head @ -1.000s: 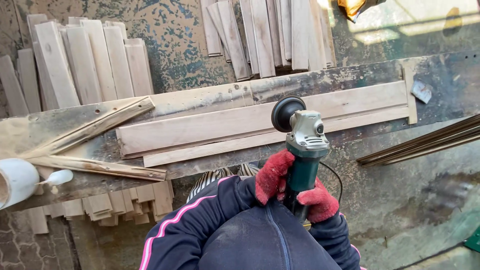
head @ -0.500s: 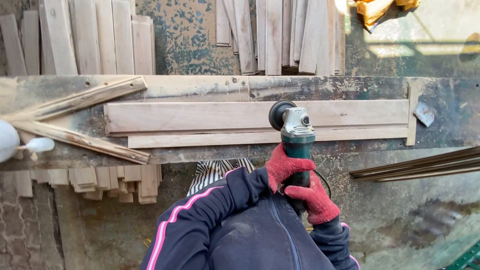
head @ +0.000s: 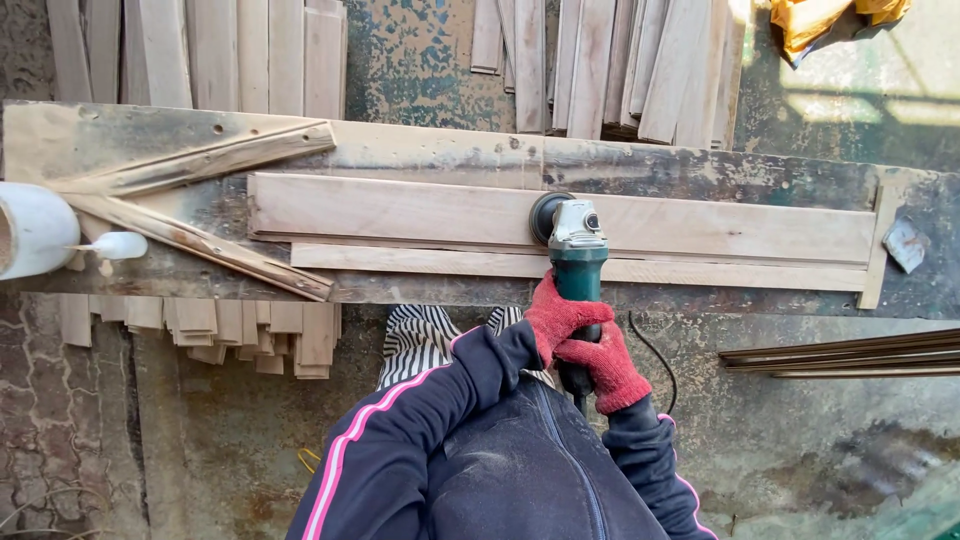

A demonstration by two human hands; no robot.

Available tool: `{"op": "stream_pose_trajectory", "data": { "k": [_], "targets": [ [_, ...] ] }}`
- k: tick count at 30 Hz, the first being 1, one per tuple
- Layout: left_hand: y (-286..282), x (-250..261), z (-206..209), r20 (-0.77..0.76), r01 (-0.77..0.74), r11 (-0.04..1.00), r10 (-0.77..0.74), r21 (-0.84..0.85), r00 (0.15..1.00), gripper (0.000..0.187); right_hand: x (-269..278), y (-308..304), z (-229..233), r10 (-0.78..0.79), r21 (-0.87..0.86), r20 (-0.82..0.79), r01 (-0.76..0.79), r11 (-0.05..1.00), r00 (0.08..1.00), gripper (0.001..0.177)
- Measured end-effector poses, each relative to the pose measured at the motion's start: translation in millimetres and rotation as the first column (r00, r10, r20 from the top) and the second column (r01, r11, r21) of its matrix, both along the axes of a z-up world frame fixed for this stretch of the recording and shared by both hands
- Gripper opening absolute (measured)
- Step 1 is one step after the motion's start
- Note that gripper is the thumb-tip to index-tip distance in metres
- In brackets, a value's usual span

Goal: Sanding long wooden planks using a hand-held angle grinder with a sanding disc.

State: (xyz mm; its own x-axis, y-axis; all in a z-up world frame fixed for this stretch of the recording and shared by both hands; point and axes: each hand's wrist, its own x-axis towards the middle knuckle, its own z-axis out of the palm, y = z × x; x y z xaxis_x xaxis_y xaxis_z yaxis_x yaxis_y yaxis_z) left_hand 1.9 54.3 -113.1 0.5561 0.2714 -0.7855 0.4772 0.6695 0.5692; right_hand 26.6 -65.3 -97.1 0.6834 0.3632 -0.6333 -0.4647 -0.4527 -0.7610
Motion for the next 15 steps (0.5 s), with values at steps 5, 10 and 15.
{"op": "stream_pose_trajectory", "data": {
  "k": [5, 10, 15],
  "targets": [
    [27, -17, -27, 0.018, 0.027, 1.000, -0.027, -0.005, 0.999, 0.094, -33, 24, -18, -0.084, -0.038, -0.020, 0.083, 0.996, 0.996, 0.048],
    [51, -24, -48, 0.030, -0.032, 0.992, 0.036, -0.122, 0.999, 0.090, -51, 46, -33, -0.148, 0.007, 0.000, 0.148, 0.989, 0.989, 0.051],
    [63, -29, -49, 0.038, -0.068, 0.988, 0.074, -0.138, 0.997, 0.093, -55, 66, -10, -0.130, 0.017, -0.002, 0.130, 0.991, 0.991, 0.052]
  ]
}}
